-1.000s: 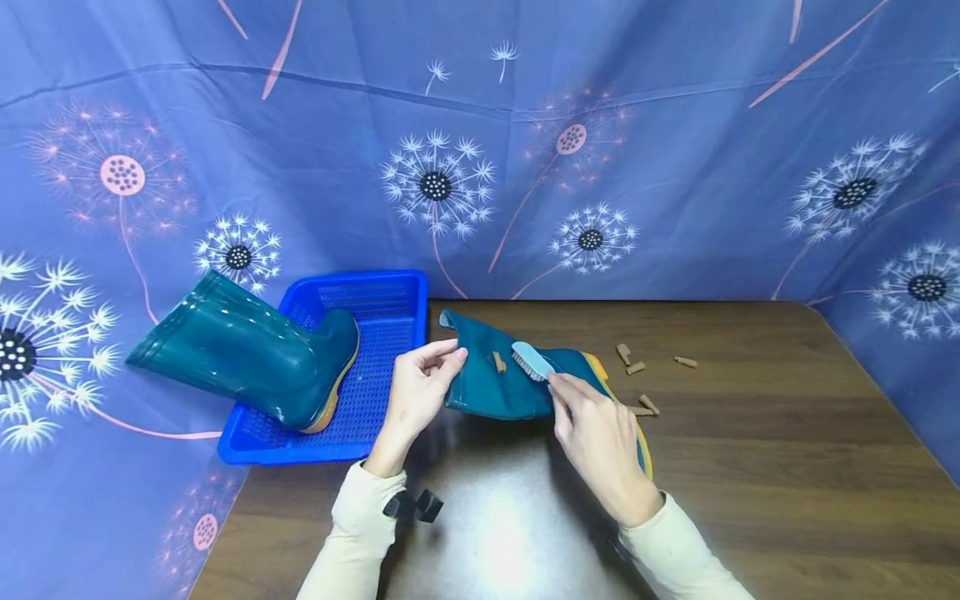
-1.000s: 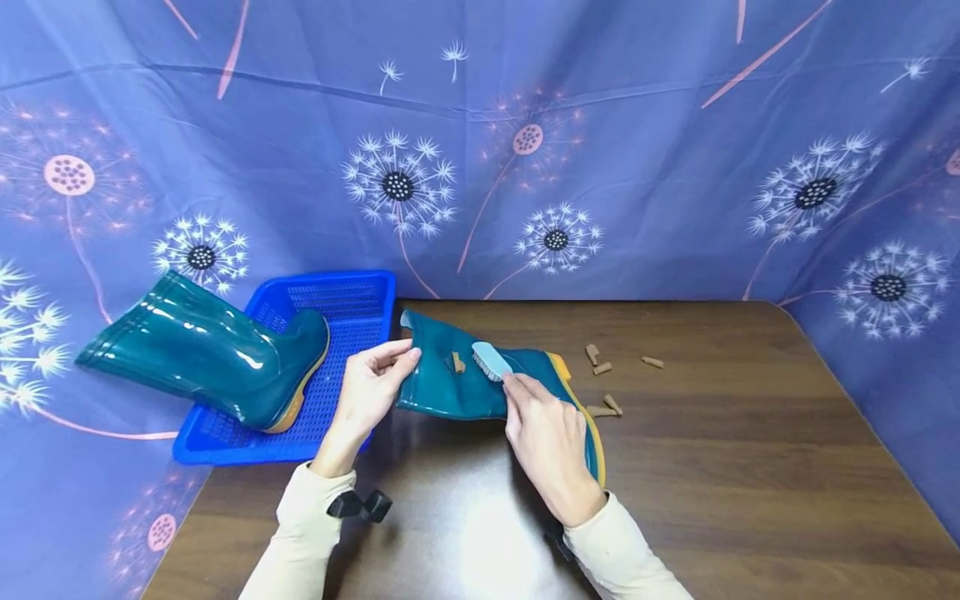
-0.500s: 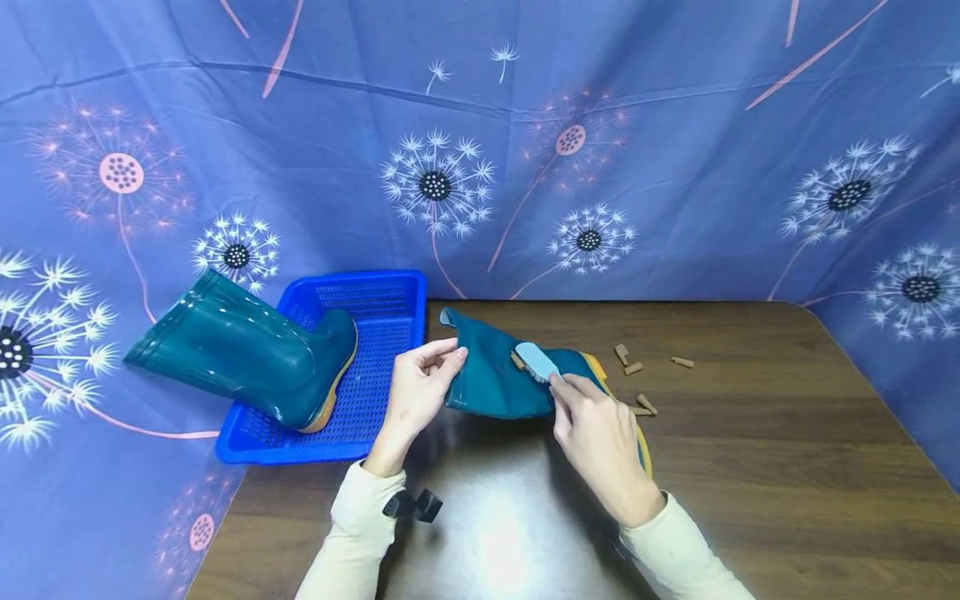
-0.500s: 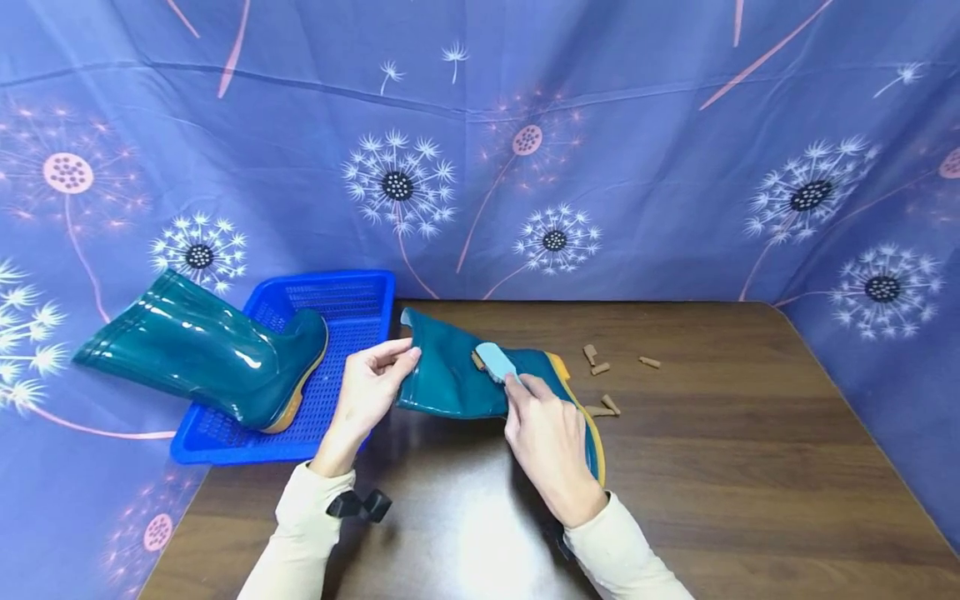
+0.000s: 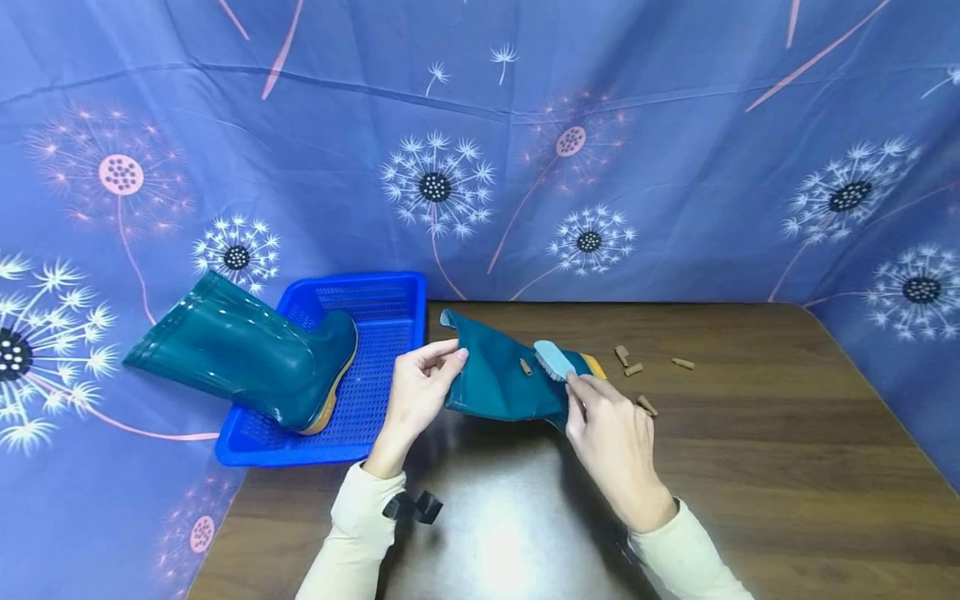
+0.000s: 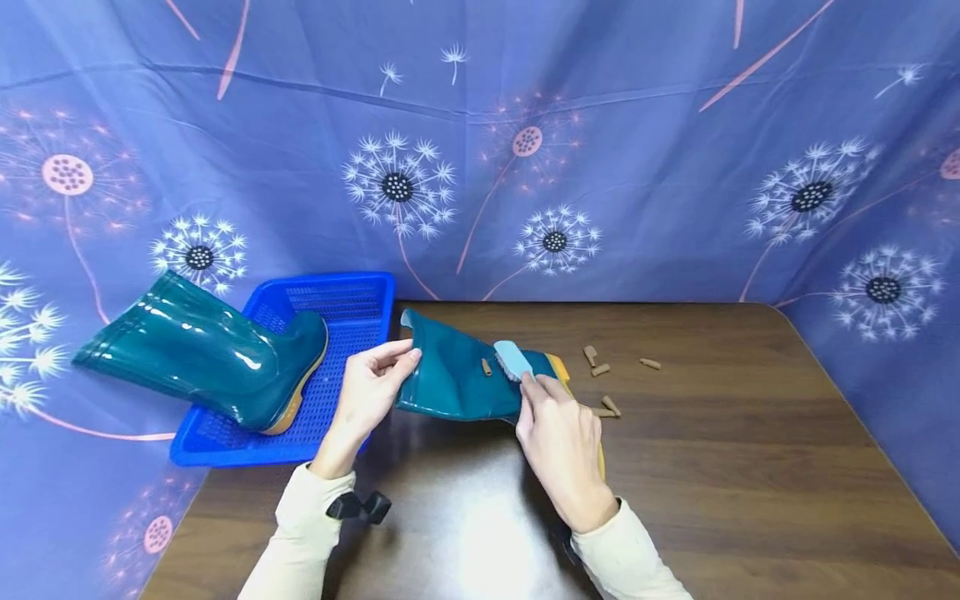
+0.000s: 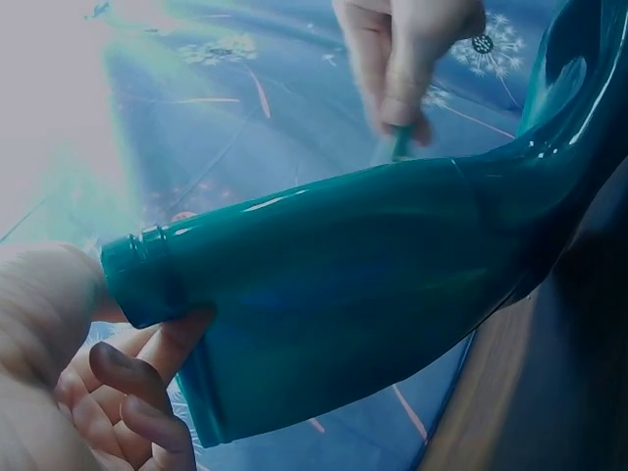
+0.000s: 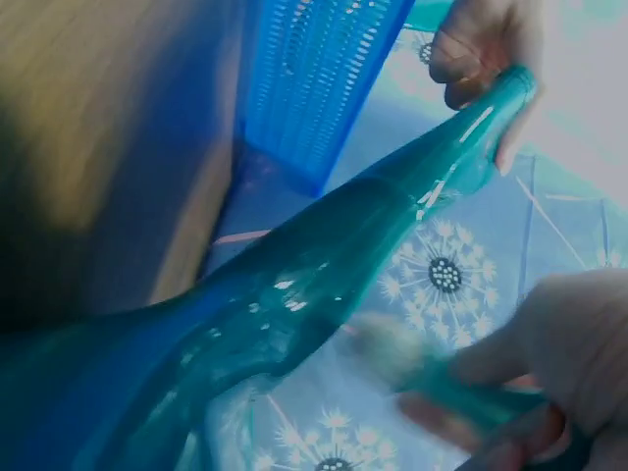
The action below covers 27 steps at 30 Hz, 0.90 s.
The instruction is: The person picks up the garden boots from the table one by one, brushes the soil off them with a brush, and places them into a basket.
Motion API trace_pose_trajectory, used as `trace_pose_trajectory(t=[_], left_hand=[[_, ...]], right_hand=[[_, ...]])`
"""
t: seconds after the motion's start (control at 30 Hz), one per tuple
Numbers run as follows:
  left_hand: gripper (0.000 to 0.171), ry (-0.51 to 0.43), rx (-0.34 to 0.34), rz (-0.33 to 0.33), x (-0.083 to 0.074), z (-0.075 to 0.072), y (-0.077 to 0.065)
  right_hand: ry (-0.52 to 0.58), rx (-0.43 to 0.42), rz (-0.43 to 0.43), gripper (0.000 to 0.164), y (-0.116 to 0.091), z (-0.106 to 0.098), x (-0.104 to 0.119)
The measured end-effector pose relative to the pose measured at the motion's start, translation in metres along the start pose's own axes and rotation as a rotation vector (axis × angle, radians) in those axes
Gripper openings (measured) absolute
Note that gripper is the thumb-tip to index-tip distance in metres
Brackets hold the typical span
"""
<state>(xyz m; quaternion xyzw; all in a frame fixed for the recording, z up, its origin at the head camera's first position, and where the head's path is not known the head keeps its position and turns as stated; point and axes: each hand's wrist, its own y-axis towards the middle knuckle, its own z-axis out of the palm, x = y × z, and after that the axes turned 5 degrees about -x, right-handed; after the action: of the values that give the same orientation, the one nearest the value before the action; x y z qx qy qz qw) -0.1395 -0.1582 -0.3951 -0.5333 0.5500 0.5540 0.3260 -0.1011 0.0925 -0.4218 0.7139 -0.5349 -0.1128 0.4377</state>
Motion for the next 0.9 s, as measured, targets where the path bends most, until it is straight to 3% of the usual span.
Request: trace_pose_trajectory(t=[0.13, 0.2, 0.3, 0.4, 0.5, 0.63, 0.8, 0.9], left_hand=[[0.027, -0.006, -0.001, 0.004, -0.002, 0.0, 0.0], [0.027, -0.006, 0.004, -0.001, -0.002, 0.0, 0.0], [0.027, -0.006, 0.007, -0.005, -0.001, 0.001, -0.001], [0.027, -0.009, 0.009, -0.007, -0.001, 0.001, -0.001], [0.028, -0.007, 0.005, -0.004, -0.002, 0.0, -0.001], [0.028, 0.0, 0.007, 0.0, -0.002, 0.001, 0.0], [0.028, 0.003, 0.017, -0.011, -0.003, 0.001, -0.001], [0.027, 0.001, 0.01, -0.011, -0.003, 0.0, -0.002]], right_hand=[[0.052, 0.013, -0.108, 0.023, -0.001, 0.002, -0.001], [0.035, 0.042, -0.116, 0.023, -0.004, 0.003, -0.003], [-0.026, 0.057, -0.034, 0.018, -0.005, 0.0, -0.008], [-0.047, 0.016, 0.034, 0.017, -0.002, -0.002, -0.011], [-0.018, 0.015, 0.0, 0.019, 0.0, 0.0, -0.009], [-0.028, 0.105, -0.023, 0.022, -0.002, -0.001, -0.008], [-0.093, 0.12, 0.139, 0.019, 0.003, -0.013, -0.021], [-0.081, 0.089, 0.172, 0.019, 0.006, -0.017, -0.025]])
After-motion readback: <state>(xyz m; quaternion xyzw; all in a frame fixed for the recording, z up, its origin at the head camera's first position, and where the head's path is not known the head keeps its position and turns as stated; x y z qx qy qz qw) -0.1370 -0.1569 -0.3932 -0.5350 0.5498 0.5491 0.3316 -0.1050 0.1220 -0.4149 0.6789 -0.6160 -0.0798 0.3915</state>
